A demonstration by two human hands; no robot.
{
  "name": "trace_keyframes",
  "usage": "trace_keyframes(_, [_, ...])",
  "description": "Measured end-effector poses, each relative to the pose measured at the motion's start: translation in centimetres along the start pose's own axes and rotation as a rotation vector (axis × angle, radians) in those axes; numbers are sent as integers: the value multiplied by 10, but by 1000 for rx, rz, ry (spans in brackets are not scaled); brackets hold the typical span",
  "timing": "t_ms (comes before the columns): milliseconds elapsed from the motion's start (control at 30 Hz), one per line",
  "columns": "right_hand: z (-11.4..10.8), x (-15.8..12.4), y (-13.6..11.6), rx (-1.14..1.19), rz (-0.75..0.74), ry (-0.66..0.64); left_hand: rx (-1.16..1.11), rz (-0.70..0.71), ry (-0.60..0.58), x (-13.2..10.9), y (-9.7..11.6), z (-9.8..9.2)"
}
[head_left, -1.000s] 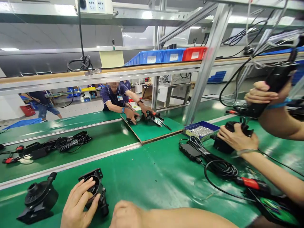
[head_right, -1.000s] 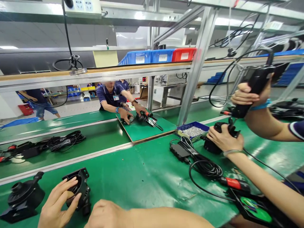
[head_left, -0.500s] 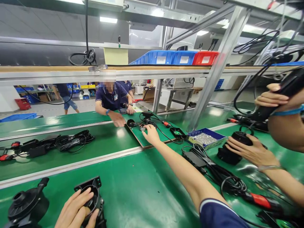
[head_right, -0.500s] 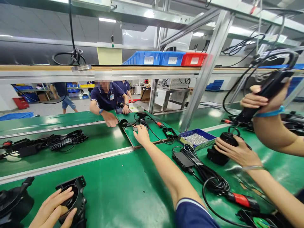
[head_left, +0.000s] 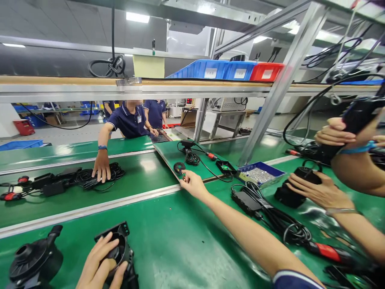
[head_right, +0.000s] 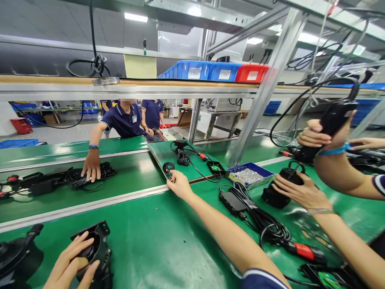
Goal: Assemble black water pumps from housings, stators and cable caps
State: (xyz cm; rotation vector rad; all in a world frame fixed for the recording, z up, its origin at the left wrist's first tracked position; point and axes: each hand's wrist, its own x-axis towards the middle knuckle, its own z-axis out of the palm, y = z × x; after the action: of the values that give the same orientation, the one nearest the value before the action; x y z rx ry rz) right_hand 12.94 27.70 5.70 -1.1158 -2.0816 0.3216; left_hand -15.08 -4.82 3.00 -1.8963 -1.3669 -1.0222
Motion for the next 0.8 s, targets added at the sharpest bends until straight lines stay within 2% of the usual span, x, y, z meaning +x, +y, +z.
trace_keyframes(133, [-12, -111, -29, 201, -7, -1, -38, -134, 58, 4, 15, 3])
trace_keyframes(200, [-21, -155, -48, 283, 5, -34, -62, -218, 84, 8, 23, 3])
trace_keyframes(267, [-31, -187, -68, 385, 3, -149, -77, -301, 91, 11, 29, 2])
trace_keyframes(367, [-47, -215, -93, 445, -82, -477, -81, -402, 93, 13, 32, 0])
trace_keyframes(433, [-56, -218, -103, 405, -135, -636, -78, -448, 98, 12, 31, -1])
trace_keyframes(467, [-60, -215, -106, 378, -158, -644, -77, -466, 101, 11, 31, -1])
trace_keyframes(567, [-65, -188, -104, 261, -274, -525, -86, -511, 108, 9, 29, -1])
trace_keyframes(600, [-64, -176, -101, 203, -333, -513, -90, -523, 106, 9, 29, -1])
trace_keyframes(667, [-58, -151, -97, 91, -429, -581, -89, -549, 98, 8, 31, -1])
trace_keyframes(800, [-37, -123, -96, -27, -477, -733, -77, -630, 73, 7, 37, 0])
